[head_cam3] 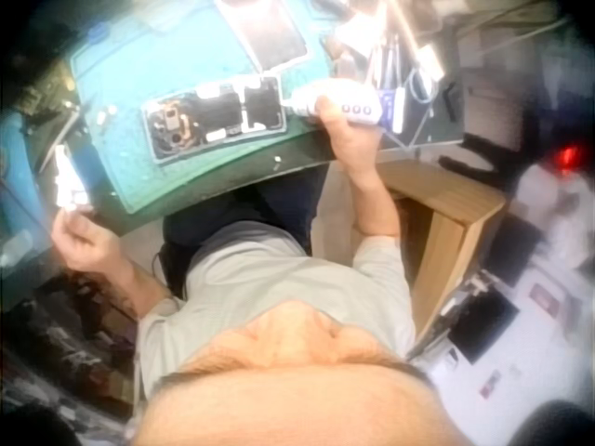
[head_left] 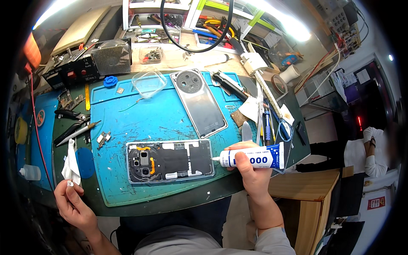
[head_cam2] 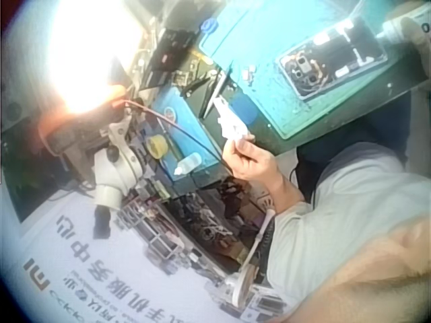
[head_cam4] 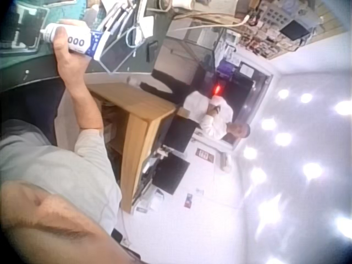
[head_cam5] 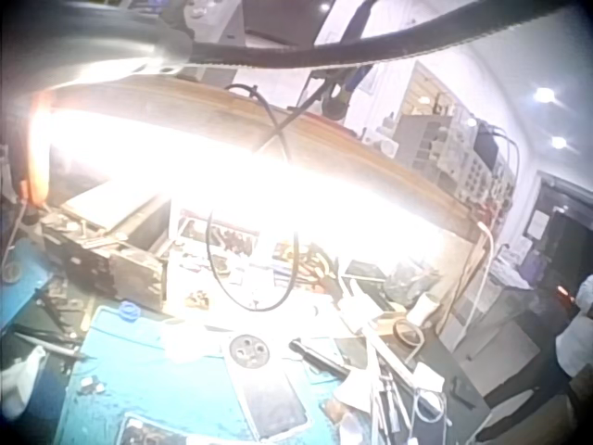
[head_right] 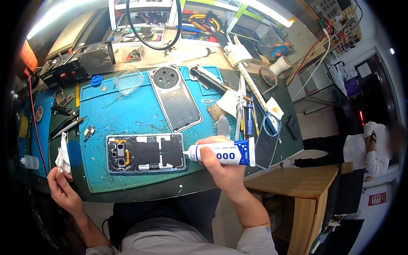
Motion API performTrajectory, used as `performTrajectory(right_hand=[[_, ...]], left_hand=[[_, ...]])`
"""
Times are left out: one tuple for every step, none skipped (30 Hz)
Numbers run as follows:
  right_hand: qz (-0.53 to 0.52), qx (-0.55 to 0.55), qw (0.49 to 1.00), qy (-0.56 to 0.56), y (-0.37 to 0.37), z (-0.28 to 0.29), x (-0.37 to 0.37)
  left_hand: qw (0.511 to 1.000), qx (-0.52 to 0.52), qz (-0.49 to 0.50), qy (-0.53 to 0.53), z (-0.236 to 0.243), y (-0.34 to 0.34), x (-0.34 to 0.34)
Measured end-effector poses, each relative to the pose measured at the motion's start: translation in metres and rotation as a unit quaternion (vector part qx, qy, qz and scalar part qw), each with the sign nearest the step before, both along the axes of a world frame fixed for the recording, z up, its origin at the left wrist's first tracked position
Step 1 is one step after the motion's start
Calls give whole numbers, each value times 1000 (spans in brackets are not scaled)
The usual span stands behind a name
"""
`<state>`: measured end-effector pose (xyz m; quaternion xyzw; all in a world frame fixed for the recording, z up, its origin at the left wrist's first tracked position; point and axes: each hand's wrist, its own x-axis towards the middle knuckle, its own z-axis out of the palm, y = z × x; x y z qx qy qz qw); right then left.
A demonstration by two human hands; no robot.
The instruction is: The person applies adhesive to the internal frame of a disassembled white smartphone, then aligns and presses the back cover into place. They secure the device with rubber bands and hand it to another person.
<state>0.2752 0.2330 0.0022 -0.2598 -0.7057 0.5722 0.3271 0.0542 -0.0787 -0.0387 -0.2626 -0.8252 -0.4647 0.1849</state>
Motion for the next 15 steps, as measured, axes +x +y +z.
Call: performTrajectory(right_hand=[[0, 3, 1000, -3, 0, 0, 0], [3, -8, 1000, 4, 1, 0, 1], [5, -19, 1000, 11, 2, 1, 3], [8, -30, 999, 17, 3, 1, 4], [-18, -45, 997, 54, 4, 1, 2], [-44, -59, 993, 91, 5, 2, -1], [-75, -91, 987, 110, 3, 4, -5], [-72, -94, 988, 103, 4, 7, -8], [-70, -97, 988, 97, 6, 9, -11], [-67, -101, 989, 91, 8, 11, -13], [-28, -53, 996, 64, 12, 10, -12], [-22, -44, 997, 51, 13, 10, -14], [-17, -36, 998, 38, 13, 10, -17], [-10, -28, 999, 25, 13, 10, -21], [-13, -40, 999, 11, 13, 11, -24]], left_hand=[[1000, -1, 0, 0, 0, 0, 0], [1000, -2, -1, 1, 1, 0, 0], [1000, 1, -1, -3, 0, 0, 0], [1000, 3, -1, -6, 0, 0, 0], [1000, 6, -2, -10, 0, 1, 0], [1000, 5, 0, -8, 0, 1, 0], [1000, 4, 1, -6, 0, 2, 0], [1000, 3, 4, -4, 0, 2, 0], [1000, 2, 6, -4, 0, 2, 0], [1000, 0, 8, -4, 0, 3, 0], [1000, -2, 9, -4, 1, 3, 0], [1000, -2, 8, -4, 1, 3, -1], [1000, -2, 6, -5, 1, 3, -1], [1000, -3, 5, -6, 1, 3, -1], [1000, -3, 6, -4, 0, 3, -2]])
